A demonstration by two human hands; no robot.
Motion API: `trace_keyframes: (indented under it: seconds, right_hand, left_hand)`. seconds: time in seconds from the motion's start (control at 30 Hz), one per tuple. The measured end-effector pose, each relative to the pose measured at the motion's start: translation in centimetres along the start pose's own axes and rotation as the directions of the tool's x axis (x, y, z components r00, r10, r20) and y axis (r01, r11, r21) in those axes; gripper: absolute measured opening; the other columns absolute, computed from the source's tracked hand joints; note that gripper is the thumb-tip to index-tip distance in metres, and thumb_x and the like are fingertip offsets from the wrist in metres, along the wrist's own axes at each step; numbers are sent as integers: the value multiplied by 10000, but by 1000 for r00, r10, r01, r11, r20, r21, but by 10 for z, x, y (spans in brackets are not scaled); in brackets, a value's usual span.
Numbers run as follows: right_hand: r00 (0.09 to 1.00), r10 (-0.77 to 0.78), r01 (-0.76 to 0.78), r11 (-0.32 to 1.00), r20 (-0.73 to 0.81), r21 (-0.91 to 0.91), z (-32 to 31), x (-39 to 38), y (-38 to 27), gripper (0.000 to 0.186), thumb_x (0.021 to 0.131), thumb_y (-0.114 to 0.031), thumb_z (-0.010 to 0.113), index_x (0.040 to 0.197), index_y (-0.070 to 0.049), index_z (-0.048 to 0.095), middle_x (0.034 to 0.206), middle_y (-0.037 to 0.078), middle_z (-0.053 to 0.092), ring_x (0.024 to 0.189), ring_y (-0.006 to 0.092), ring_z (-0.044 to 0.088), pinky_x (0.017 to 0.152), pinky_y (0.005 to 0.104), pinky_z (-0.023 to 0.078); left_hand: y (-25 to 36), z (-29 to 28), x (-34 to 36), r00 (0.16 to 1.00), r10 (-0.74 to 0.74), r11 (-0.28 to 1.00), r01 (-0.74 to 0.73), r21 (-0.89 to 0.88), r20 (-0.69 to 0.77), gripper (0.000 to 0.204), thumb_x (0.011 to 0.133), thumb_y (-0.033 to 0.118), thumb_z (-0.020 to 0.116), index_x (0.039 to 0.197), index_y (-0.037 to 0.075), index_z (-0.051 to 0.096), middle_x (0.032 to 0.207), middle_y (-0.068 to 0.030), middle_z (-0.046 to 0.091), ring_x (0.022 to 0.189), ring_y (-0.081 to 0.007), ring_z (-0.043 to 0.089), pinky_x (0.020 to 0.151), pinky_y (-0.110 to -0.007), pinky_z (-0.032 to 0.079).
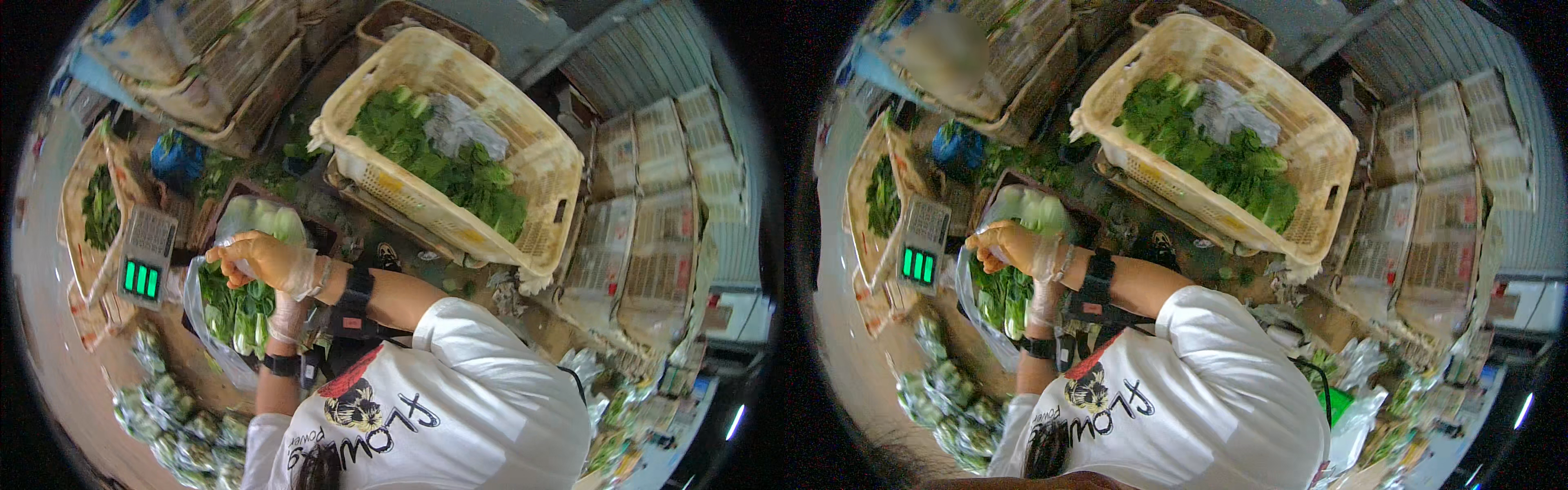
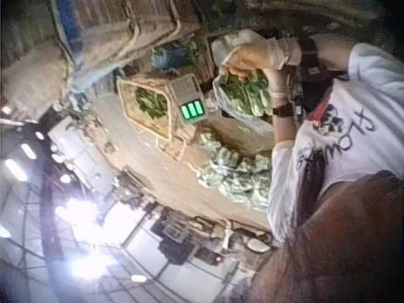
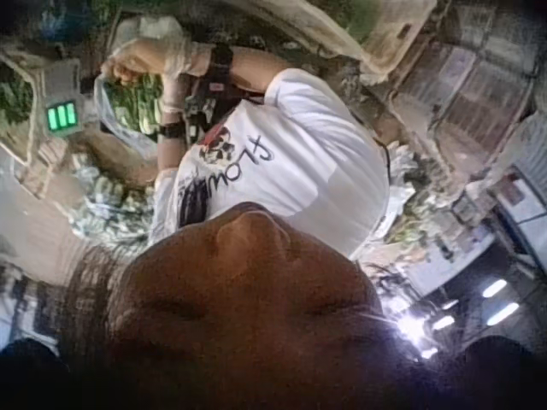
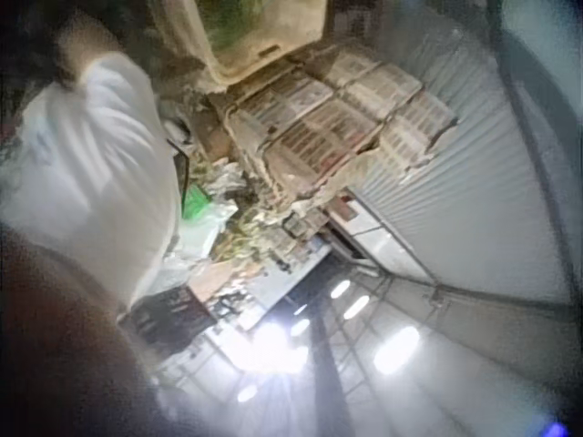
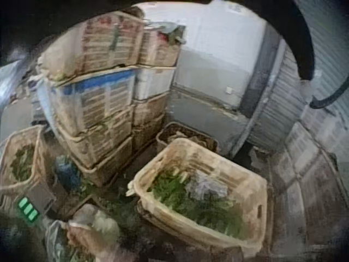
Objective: The person places bunches of leafy green vegetables from a large plastic crate into a clear plastic bag on a digital scale, then ties the bag shut.
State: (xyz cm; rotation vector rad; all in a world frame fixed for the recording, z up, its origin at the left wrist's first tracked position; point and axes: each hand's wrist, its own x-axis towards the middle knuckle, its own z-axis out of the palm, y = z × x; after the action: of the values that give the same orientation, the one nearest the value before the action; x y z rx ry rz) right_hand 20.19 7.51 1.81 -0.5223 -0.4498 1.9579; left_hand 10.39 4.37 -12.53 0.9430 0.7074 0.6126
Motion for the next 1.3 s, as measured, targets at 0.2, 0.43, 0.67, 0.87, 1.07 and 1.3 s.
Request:
trace_keyframes:
  seconds: [0.2,0.43,0.67,0.87,1.07,1.3]
  right_hand:
    - [998,-25,-5,872,54,490,-42,38,-32,276,813,-290,571,858,-18,546,620,17,534,533,116,503,599,293,474]
    - [996,18,-59,881,92,469,-57,55,-27,274,832,-284,508,674,-60,508,513,59,497,428,198,443,494,348,432]
    - [958,-238,261,502,159,-824,-166,-12,-87,395,783,-272,586,1042,25,563,908,153,624,824,215,597,745,314,476]
    - [611,-728,-424,32,-312,-905,-410,-310,-143,173,821,-116,512,944,-42,608,956,106,613,886,217,562,849,333,448]
    - [540,-101,-836,-179,-835,-519,-434,-444,-81,257,844,-200,537,974,14,589,725,149,605,569,257,545,528,361,466]
    - [-8,91,-991,135,-996,20,-455,-420,-51,425,838,-332,565,1165,-64,516,952,119,610,766,221,581,655,364,486]
  left_hand:
    - [-62,-26,-67,873,-462,632,449,632,-158,347,807,76,575,1143,15,517,1038,-56,583,972,-130,505,832,-270,413]
    - [16,40,-79,904,-303,777,418,471,-302,207,864,126,520,1027,16,585,894,-7,580,802,-94,496,739,-228,399]
    - [150,145,-38,925,-257,699,378,607,-280,265,854,218,557,948,-24,614,849,-85,621,754,-132,551,674,-240,433]
    - [175,264,129,936,-250,718,8,695,248,596,838,503,479,915,-74,606,889,-152,635,797,-232,610,714,-321,475]
    - [-65,314,330,296,-912,393,429,813,284,309,856,300,494,956,26,595,807,-54,591,699,-154,555,640,-293,462]
    - [-263,318,307,21,-907,297,-675,675,420,333,865,245,503,1153,86,552,1043,-132,569,785,-242,564,707,-355,468]
